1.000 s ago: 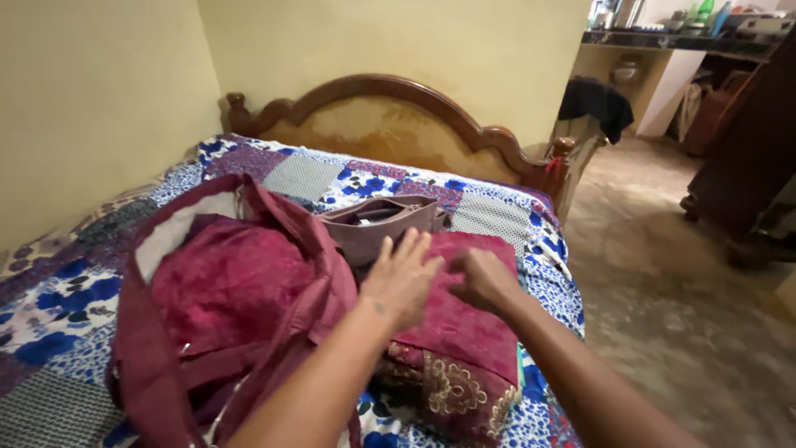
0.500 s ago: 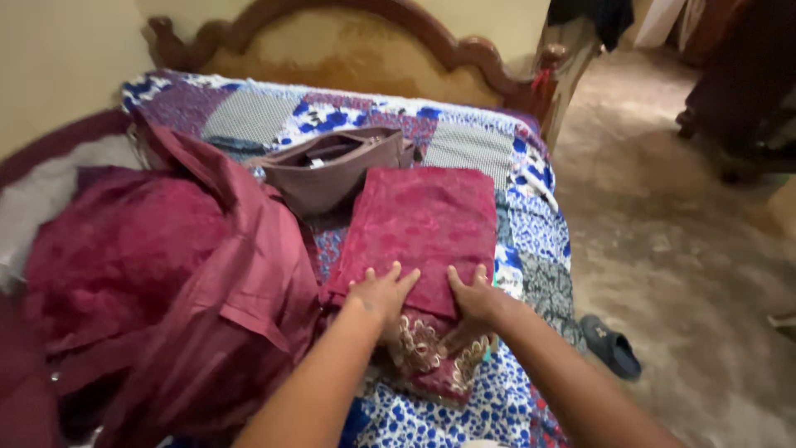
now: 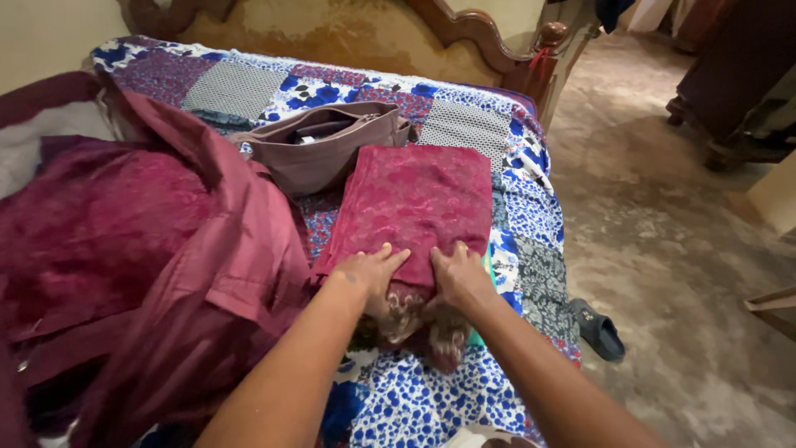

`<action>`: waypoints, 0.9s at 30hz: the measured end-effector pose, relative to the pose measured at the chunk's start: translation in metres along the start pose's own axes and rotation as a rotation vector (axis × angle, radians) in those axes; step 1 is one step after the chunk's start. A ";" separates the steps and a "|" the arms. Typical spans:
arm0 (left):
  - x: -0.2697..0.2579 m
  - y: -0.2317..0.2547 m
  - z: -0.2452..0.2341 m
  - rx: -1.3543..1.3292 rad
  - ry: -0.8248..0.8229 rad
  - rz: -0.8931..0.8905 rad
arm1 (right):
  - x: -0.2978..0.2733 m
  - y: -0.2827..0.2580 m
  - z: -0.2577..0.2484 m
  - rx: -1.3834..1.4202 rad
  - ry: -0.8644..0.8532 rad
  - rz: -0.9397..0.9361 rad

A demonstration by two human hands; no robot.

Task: The person packs a maroon backpack with folded clothes from a stack on a bed. They place a white cloth, a grey cloth, a pink towel, a white cloth with a border, a yellow cloth, a green cloth, a purple cloth, and a maroon cloth into the bag one by one, pressing each item down to fit.

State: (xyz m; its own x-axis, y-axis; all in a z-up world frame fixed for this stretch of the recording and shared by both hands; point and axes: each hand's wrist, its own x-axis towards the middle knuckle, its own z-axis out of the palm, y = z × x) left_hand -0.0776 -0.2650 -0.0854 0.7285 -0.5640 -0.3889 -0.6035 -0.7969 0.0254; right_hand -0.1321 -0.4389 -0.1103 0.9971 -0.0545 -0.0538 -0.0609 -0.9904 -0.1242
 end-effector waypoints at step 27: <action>-0.004 -0.004 -0.003 -0.280 0.495 -0.189 | 0.044 0.073 -0.024 -0.104 0.182 -0.366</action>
State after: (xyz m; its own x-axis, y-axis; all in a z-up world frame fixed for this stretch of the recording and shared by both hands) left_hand -0.0773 -0.2602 -0.0814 0.9198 -0.3871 0.0636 -0.3896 -0.8820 0.2653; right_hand -0.0915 -0.5166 -0.0976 0.9445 0.2910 0.1526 0.2946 -0.9556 -0.0011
